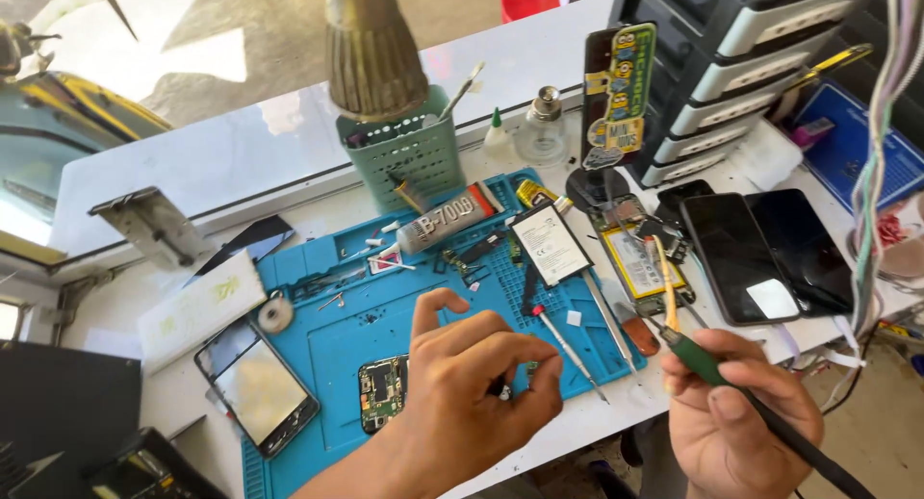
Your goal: Repairing a mobile phone motherboard using a soldering iron
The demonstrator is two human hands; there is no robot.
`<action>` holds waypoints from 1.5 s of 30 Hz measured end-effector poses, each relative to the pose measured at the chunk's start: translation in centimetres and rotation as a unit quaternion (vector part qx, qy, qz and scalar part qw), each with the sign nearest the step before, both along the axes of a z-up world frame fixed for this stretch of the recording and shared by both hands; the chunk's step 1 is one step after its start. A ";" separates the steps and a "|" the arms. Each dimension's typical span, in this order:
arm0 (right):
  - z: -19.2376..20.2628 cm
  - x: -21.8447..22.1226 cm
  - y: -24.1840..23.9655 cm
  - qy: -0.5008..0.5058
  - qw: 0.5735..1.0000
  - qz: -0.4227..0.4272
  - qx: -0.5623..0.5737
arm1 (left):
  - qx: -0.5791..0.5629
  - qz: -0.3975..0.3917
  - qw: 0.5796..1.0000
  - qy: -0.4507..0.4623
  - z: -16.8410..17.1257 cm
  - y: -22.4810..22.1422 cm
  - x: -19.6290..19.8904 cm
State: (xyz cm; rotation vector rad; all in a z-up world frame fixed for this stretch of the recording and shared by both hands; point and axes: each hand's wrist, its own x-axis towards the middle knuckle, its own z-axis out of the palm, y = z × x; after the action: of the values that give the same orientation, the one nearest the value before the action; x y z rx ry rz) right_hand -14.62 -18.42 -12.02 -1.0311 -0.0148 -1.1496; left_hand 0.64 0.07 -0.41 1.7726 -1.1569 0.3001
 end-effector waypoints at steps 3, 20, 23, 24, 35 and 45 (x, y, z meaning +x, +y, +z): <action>0.3 -0.3 -0.4 0.027 0.998 0.012 -0.050 | -0.006 -0.003 1.000 0.000 0.2 0.0 0.0; 0.4 -1.7 -0.3 0.054 0.987 0.039 -0.145 | -0.040 -0.001 0.999 -0.013 0.4 0.1 -0.3; 0.1 -1.6 -0.2 0.046 0.987 0.027 -0.151 | -0.051 0.007 0.998 -0.026 0.3 0.0 -0.4; -0.1 -1.6 -0.2 0.045 0.987 0.018 -0.151 | -0.058 0.009 0.998 -0.035 0.4 0.0 -0.4; 0.8 -2.6 0.2 0.085 0.979 0.040 -0.180 | -0.069 0.031 0.993 -0.095 1.1 0.0 -0.6; 0.6 -2.5 0.0 0.060 0.979 0.066 -0.184 | -0.066 0.039 0.991 -0.106 1.0 -0.1 -0.6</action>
State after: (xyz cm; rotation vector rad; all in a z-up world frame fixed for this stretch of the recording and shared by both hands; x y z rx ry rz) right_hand -17.16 -18.44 -11.37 -1.4054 -0.2045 -0.9818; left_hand 0.07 -0.01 0.56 1.7027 -1.1877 0.6104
